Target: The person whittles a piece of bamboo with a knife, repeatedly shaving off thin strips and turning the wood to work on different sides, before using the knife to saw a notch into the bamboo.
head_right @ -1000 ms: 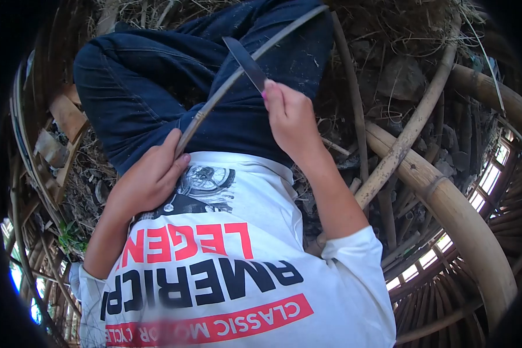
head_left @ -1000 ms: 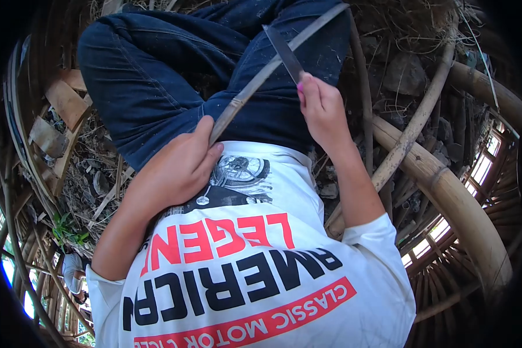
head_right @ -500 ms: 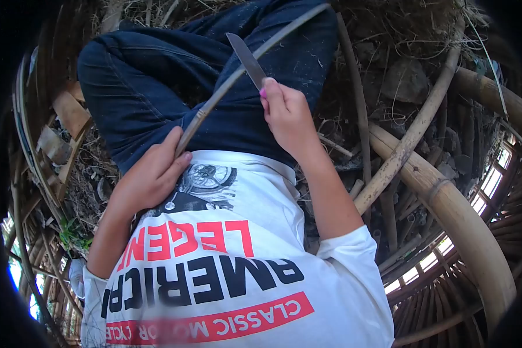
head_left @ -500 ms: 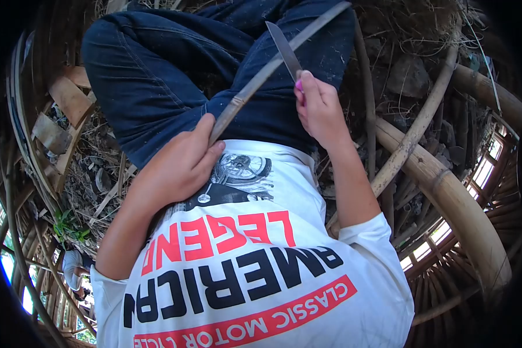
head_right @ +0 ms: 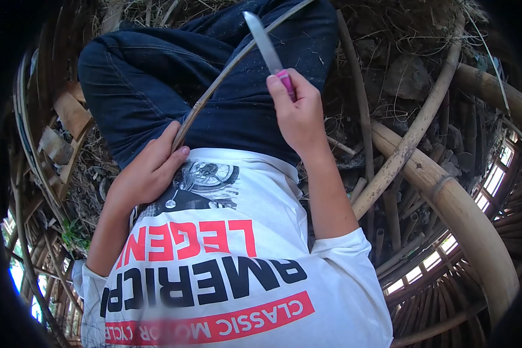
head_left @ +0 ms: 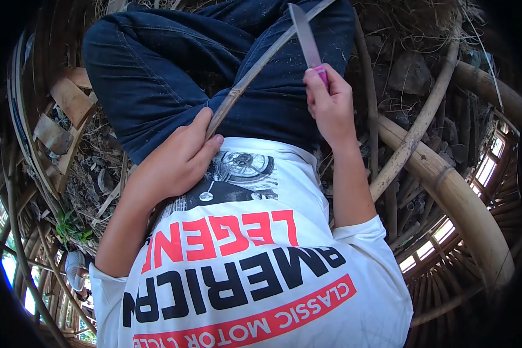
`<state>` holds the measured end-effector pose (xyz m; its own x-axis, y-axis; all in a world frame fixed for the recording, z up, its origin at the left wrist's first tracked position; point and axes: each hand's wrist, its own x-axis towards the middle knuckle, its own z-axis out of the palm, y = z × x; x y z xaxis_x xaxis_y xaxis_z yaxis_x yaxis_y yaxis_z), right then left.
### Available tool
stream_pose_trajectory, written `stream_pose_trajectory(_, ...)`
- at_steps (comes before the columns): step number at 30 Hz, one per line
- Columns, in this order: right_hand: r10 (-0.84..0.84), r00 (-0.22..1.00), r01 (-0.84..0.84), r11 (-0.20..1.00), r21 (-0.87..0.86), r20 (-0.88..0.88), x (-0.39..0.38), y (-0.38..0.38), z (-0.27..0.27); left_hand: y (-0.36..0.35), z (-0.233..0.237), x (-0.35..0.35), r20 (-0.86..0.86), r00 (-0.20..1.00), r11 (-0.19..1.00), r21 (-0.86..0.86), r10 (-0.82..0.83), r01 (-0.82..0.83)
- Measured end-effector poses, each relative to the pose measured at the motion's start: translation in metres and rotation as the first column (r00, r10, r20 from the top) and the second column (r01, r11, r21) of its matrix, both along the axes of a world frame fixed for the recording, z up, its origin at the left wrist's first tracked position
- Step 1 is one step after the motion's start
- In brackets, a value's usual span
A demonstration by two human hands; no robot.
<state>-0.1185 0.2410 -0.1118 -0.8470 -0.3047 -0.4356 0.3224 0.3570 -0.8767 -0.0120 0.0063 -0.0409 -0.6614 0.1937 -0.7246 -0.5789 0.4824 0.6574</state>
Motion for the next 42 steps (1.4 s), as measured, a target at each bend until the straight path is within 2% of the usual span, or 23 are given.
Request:
stream_pose_trajectory(2, 0.03, 0.998, -0.027, 0.998, 0.052, -0.063, 0.003, -0.005, 0.004, -0.002, 0.001, -0.004, 0.091, 0.996, 0.999, 0.04, -0.01, 0.007)
stream_pose_trajectory(4, 0.054, 0.974, -0.051, 0.998, 0.02, -0.22, 0.004, -0.01, 0.005, -0.005, -0.002, -0.003, 0.09, 0.996, 0.998, 0.063, -0.005, 0.0)
stream_pose_trajectory(6, 0.071, 0.983, -0.061, 0.996, 0.063, -0.169, 0.003, -0.013, 0.012, -0.008, -0.006, -0.003, 0.088, 0.996, 0.997, 0.081, 0.007, -0.014)
stream_pose_trajectory(9, 0.173, 0.93, -0.106, 0.971, 0.215, -0.323, 0.005, -0.022, 0.015, -0.012, -0.009, -0.002, 0.087, 0.996, 0.992, 0.124, -0.018, 0.007)
stream_pose_trajectory(13, 0.189, 0.907, -0.082, 0.956, 0.282, -0.377, 0.007, -0.028, 0.01, -0.015, -0.013, -0.004, 0.084, 0.995, 0.984, 0.175, -0.043, 0.028)
stream_pose_trajectory(15, 0.285, 0.881, -0.106, 0.897, 0.428, -0.379, 0.005, -0.03, 0.014, -0.015, -0.014, -0.005, 0.09, 0.995, 0.98, 0.197, -0.052, 0.033)
stream_pose_trajectory(16, 0.281, 0.881, -0.102, 0.898, 0.428, -0.379, 0.003, -0.03, 0.017, -0.015, -0.013, -0.005, 0.084, 0.995, 0.981, 0.187, -0.057, 0.04)
stream_pose_trajectory(18, 0.403, 0.853, -0.153, 0.8, 0.581, -0.331, 0.001, -0.03, 0.025, -0.013, -0.012, -0.005, 0.078, 0.995, 0.983, 0.178, -0.067, 0.052)
stream_pose_trajectory(19, 0.4, 0.855, -0.149, 0.799, 0.582, -0.33, 0.0, -0.03, 0.027, -0.011, -0.01, -0.005, 0.073, 0.994, 0.988, 0.139, -0.078, 0.067)
stream_pose_trajectory(21, 0.533, 0.78, -0.175, 0.688, 0.704, -0.327, -0.002, -0.029, 0.028, -0.007, -0.005, -0.006, 0.068, 0.994, 0.991, 0.101, -0.09, 0.082)
stream_pose_trajectory(24, 0.607, 0.719, -0.186, 0.638, 0.747, -0.338, -0.006, -0.023, 0.023, -0.004, -0.001, -0.006, 0.066, 0.995, 0.996, 0.053, -0.081, 0.078)
stream_pose_trajectory(30, 0.634, 0.679, -0.2, 0.646, 0.737, -0.371, -0.016, -0.02, 0.008, -0.013, -0.014, -0.003, 0.068, 0.995, 0.986, 0.15, -0.077, 0.066)
stream_pose_trajectory(34, 0.612, 0.706, -0.212, 0.662, 0.719, -0.356, -0.017, -0.022, 0.008, -0.014, -0.016, -0.002, 0.044, 0.997, 0.983, 0.177, -0.058, 0.049)
stream_pose_trajectory(36, 0.625, 0.681, -0.161, 0.637, 0.754, -0.382, -0.018, -0.022, 0.009, -0.012, -0.014, -0.002, 0.038, 0.998, 0.981, 0.189, -0.057, 0.049)
stream_pose_trajectory(38, 0.57, 0.75, -0.051, 0.557, 0.829, -0.336, -0.039, -0.008, 0.001, -0.01, -0.009, -0.002, 0.058, 0.996, 0.987, 0.148, -0.067, 0.058)
stream_pose_trajectory(39, 0.485, 0.832, -0.075, 0.579, 0.812, -0.269, -0.053, 0.003, 0.002, -0.01, -0.009, -0.002, 0.058, 0.996, 0.987, 0.15, -0.07, 0.061)
stream_pose_trajectory(42, 0.494, 0.805, -0.051, 0.609, 0.792, -0.328, -0.077, 0.034, -0.011, -0.012, -0.011, -0.001, 0.08, 0.995, 0.988, 0.146, -0.061, 0.049)
